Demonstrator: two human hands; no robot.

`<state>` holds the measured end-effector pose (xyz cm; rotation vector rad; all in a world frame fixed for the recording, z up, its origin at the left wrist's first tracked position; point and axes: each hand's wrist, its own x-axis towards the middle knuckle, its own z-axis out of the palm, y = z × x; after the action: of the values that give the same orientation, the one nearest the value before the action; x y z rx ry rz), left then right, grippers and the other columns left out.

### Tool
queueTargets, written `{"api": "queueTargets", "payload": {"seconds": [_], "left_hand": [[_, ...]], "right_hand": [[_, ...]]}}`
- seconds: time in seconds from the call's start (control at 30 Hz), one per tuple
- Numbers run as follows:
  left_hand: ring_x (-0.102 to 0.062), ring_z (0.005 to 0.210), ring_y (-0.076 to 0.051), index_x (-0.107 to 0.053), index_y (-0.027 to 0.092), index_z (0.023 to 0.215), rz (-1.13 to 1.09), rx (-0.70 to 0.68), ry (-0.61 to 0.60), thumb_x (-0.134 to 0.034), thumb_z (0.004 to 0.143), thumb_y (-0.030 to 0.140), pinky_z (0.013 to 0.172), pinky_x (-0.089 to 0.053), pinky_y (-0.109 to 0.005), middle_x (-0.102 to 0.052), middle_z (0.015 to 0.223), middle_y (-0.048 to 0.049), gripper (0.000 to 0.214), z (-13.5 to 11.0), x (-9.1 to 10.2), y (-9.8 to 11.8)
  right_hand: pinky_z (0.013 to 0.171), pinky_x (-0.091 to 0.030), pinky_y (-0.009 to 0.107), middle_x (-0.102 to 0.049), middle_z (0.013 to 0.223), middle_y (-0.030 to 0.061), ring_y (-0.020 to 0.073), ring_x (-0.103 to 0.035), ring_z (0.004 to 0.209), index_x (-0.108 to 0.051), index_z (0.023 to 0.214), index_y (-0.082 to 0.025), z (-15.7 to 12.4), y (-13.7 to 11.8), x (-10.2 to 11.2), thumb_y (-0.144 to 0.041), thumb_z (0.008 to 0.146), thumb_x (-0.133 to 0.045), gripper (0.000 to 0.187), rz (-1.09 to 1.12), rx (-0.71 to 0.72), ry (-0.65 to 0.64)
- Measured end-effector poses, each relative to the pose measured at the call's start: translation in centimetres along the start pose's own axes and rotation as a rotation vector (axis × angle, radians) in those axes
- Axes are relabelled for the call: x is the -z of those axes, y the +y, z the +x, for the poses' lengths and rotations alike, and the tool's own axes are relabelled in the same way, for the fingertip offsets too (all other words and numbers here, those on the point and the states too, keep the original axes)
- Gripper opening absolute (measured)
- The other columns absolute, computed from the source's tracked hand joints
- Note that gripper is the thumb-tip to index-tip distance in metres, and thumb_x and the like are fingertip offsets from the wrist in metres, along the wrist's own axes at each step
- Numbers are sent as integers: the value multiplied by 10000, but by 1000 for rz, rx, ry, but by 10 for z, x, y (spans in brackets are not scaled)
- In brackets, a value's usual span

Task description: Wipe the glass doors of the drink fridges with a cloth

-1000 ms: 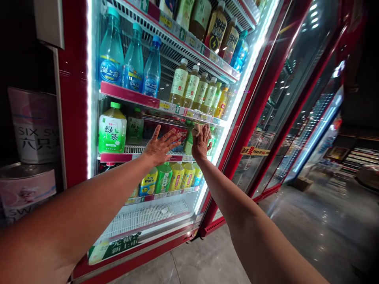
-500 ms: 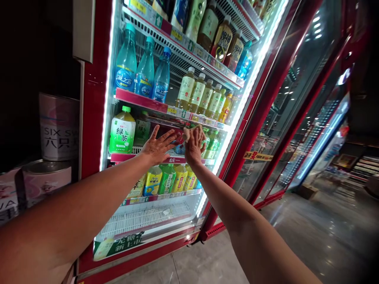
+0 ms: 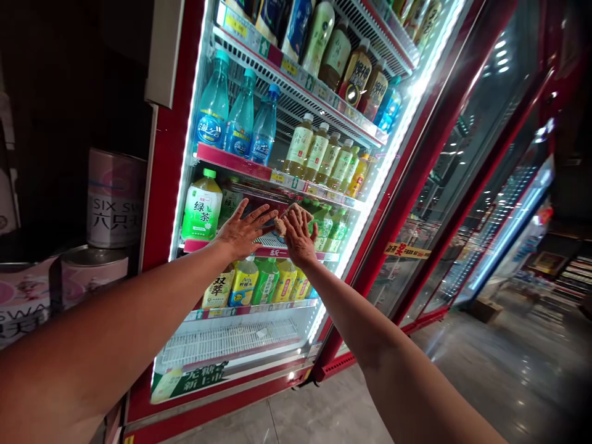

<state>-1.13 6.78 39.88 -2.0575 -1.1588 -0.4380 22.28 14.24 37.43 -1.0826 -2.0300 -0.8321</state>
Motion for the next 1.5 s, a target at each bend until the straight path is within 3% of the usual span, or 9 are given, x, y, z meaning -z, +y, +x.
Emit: {"api": "queueTargets", "payload": {"seconds": [0.2,0.4,0.57,0.77,0.9,0.97,1.17,1.37,1.5], "left_hand": [[-4,1638,-248,-327,405,1612,0,32,-3,-523,1001,453,1274,159,-633,-119,1748,60,644,-10,0,-5],[32,1635,-284,-347,375,1609,20,57,13,-564,977,440,1255,155,-685,-93,1751,56,672,-24,-3,-13],[38,1635,-262,-270,404,1627,-8,77,38,-533,989,462,1277,128,-661,-104,1750,66,693,-33,-6,-19],[63,1631,-268,-304,405,1617,4,77,36,-542,985,446,1261,168,-657,-105,1752,69,676,-41,-1,-22],[44,1633,-244,-274,419,1624,-10,98,14,-529,1002,448,1243,212,-638,-114,1749,59,673,-47,4,-26],[21,1635,-241,-297,412,1619,-15,106,5,-520,1009,443,1245,213,-630,-123,1747,54,651,-50,7,-28],[5,1635,-227,-355,372,1605,-27,110,-15,-521,1008,405,1254,215,-601,-98,1745,51,621,-59,12,-31],[8,1635,-228,-267,433,1617,-50,142,-9,-523,1010,427,1265,186,-624,-130,1742,58,659,-63,9,-36],[19,1633,-279,-345,449,1588,-44,149,1,-586,977,425,1279,138,-645,-134,1746,71,657,-70,12,-39]], "right_hand": [[1268,-89,675,-212,1757,55,284,-114,1636,-207,1668,-345,10,-4,2,-348,1089,-286,585,8,-157,147],[1282,-43,643,-340,1715,-17,263,-119,1637,-370,1600,-429,6,-13,7,-353,1078,-398,529,-49,156,-18],[1276,-75,658,-236,1751,10,266,-102,1639,-313,1635,-369,18,-17,13,-343,1092,-311,544,-40,-79,59],[1291,30,625,-351,1708,-34,235,-64,1644,-379,1595,-422,16,-27,11,-350,1081,-386,520,-17,221,-47],[1281,-12,658,-279,1738,19,248,-61,1644,-340,1625,-347,26,-31,14,-333,1095,-303,531,26,0,36],[1283,-29,652,-250,1747,25,253,-39,1646,-327,1633,-331,28,-38,13,-327,1096,-288,538,19,-26,47],[1284,59,634,-356,1705,-28,241,-90,1641,-383,1593,-419,25,-48,17,-359,1086,-370,511,-9,256,-74],[1282,-16,655,-226,1753,9,247,8,1647,-260,1654,-341,42,-57,18,-331,1097,-267,557,34,-14,77],[1290,47,630,-339,1711,-50,240,-55,1644,-356,1607,-413,35,-65,20,-355,1090,-346,520,-4,241,-57]]}}
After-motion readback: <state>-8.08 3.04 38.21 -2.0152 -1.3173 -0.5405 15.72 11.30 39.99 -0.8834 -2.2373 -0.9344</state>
